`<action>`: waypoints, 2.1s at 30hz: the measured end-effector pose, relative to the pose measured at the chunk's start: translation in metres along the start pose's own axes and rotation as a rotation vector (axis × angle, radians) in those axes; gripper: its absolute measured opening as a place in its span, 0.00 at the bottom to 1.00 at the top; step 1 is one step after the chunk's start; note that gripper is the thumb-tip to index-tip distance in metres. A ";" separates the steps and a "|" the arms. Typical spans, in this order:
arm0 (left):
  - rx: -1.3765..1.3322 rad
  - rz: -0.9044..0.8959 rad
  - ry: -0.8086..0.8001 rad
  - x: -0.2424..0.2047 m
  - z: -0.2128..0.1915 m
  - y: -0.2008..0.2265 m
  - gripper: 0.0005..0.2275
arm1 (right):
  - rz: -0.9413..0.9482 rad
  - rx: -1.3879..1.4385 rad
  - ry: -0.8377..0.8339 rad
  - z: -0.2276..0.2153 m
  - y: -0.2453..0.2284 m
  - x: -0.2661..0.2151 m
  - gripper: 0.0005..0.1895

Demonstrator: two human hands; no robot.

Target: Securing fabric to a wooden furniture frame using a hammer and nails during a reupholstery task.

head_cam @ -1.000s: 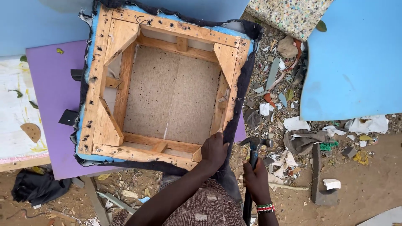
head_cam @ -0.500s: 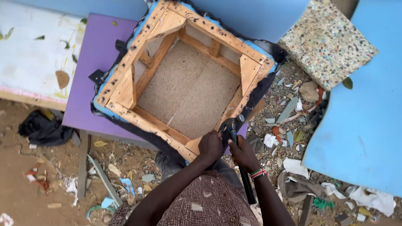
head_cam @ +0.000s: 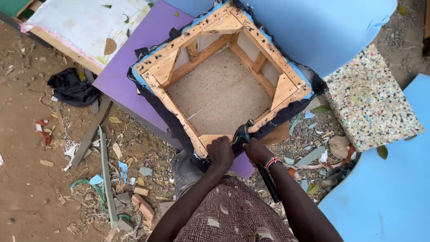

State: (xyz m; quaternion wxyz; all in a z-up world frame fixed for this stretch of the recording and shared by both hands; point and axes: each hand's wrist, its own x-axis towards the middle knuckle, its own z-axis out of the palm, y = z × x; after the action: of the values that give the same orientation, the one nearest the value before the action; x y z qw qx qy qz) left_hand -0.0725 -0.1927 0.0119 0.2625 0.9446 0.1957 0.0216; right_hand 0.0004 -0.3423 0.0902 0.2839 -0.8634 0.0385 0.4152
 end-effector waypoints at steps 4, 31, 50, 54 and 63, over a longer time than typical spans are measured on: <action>0.193 -0.132 0.158 0.012 -0.059 -0.020 0.23 | -0.127 -0.371 -0.013 0.016 0.007 0.016 0.20; 0.115 -0.145 0.141 0.021 -0.048 -0.028 0.13 | 0.001 -0.037 0.291 -0.069 -0.071 -0.222 0.13; 0.198 -0.020 -0.780 0.051 -0.024 0.056 0.11 | -0.081 0.671 0.302 0.000 -0.032 -0.140 0.01; 0.033 0.109 -0.754 0.053 -0.025 0.030 0.08 | -0.042 0.697 0.329 0.001 -0.023 -0.146 0.03; -0.088 0.509 -0.910 -0.033 -0.020 0.013 0.11 | 0.000 0.722 0.350 -0.006 -0.020 -0.159 0.03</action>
State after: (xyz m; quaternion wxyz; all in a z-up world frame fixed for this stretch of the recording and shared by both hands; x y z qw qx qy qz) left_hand -0.1007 -0.2058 0.0373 0.3468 0.8642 -0.1749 -0.3198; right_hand -0.0932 -0.3555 0.2202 0.5584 -0.7658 0.2298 0.2215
